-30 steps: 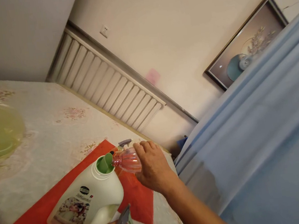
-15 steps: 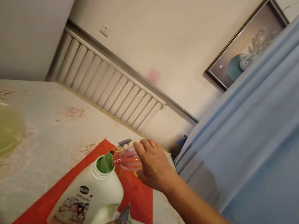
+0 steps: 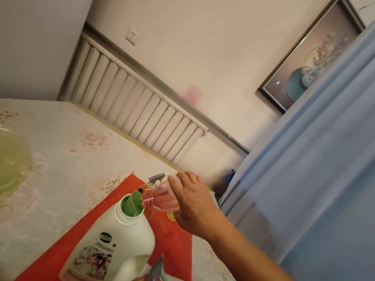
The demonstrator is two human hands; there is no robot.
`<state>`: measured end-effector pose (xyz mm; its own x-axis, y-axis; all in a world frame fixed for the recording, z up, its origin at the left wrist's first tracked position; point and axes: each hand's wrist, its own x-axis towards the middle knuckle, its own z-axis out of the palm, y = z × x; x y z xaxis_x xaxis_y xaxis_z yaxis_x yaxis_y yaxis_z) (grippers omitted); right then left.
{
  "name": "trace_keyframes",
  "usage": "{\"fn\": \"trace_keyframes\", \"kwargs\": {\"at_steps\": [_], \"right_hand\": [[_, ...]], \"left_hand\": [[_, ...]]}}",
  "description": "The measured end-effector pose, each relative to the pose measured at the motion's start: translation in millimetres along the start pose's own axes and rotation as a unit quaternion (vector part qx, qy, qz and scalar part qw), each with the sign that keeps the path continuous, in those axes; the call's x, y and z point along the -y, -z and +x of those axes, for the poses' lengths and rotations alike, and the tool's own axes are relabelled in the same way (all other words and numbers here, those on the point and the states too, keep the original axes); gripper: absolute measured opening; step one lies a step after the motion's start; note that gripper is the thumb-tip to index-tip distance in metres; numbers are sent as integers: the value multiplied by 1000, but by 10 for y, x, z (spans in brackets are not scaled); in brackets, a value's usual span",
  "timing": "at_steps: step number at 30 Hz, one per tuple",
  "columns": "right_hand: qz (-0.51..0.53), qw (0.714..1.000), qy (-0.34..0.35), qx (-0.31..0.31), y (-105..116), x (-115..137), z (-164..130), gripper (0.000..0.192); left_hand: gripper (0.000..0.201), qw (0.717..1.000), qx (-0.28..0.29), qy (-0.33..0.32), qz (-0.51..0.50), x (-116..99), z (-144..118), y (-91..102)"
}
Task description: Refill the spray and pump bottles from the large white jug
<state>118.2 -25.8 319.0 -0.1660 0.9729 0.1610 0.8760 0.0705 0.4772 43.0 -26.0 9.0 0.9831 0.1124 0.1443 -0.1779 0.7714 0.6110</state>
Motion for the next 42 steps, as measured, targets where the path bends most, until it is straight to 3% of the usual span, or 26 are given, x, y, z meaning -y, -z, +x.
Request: {"fn": "trace_keyframes", "kwargs": {"at_steps": [23, 42], "right_hand": [[-56, 998, 22, -11, 65, 29, 57, 69], [-99, 993, 63, -25, 154, 64, 108, 68]], "left_hand": [[33, 1000, -3, 0, -17, 136, 82, 132], [28, 999, 8, -7, -34, 155, 85, 162]]}}
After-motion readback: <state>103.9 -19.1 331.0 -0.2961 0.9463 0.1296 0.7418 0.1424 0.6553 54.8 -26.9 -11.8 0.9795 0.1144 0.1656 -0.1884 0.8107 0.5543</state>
